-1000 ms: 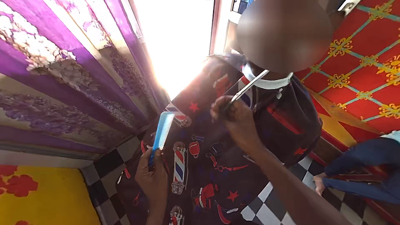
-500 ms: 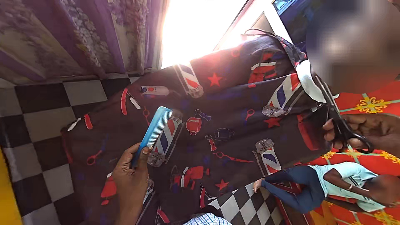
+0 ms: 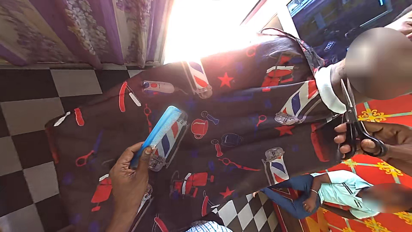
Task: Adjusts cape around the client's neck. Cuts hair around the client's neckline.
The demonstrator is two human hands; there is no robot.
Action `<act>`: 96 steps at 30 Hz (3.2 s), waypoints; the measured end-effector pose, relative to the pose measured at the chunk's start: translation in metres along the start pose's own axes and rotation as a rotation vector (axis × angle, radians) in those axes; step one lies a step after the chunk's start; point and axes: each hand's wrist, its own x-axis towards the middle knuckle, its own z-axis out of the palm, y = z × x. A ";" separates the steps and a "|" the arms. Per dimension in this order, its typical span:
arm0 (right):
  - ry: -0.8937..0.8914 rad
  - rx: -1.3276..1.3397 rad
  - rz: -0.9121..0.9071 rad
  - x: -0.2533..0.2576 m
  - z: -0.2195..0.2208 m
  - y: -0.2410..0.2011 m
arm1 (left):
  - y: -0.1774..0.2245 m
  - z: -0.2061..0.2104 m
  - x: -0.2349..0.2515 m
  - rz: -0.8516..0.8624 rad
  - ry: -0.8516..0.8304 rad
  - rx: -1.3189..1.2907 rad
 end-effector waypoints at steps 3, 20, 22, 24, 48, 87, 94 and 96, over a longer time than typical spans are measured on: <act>0.016 0.023 0.003 0.002 0.003 -0.006 | 0.001 0.003 0.001 -0.011 -0.010 0.000; -0.030 0.100 -0.011 0.009 0.003 0.006 | -0.009 0.008 0.000 -0.009 -0.009 -0.010; -0.010 0.124 -0.017 0.010 0.006 0.002 | -0.010 0.008 0.000 -0.008 -0.011 -0.008; 0.013 0.149 -0.016 0.013 0.006 0.002 | -0.012 0.008 0.000 -0.006 -0.011 -0.007; 0.139 -0.011 -0.028 0.017 0.025 -0.006 | -0.029 0.003 -0.006 -0.052 0.005 -0.003; 0.288 0.125 -0.031 0.052 0.051 -0.020 | -0.047 -0.010 0.002 -0.077 0.024 -0.006; 0.337 0.146 -0.021 0.062 0.049 -0.028 | -0.047 -0.012 0.006 -0.080 0.015 0.008; 0.250 0.113 -0.019 0.057 0.050 -0.022 | -0.049 -0.014 0.006 -0.071 0.017 -0.004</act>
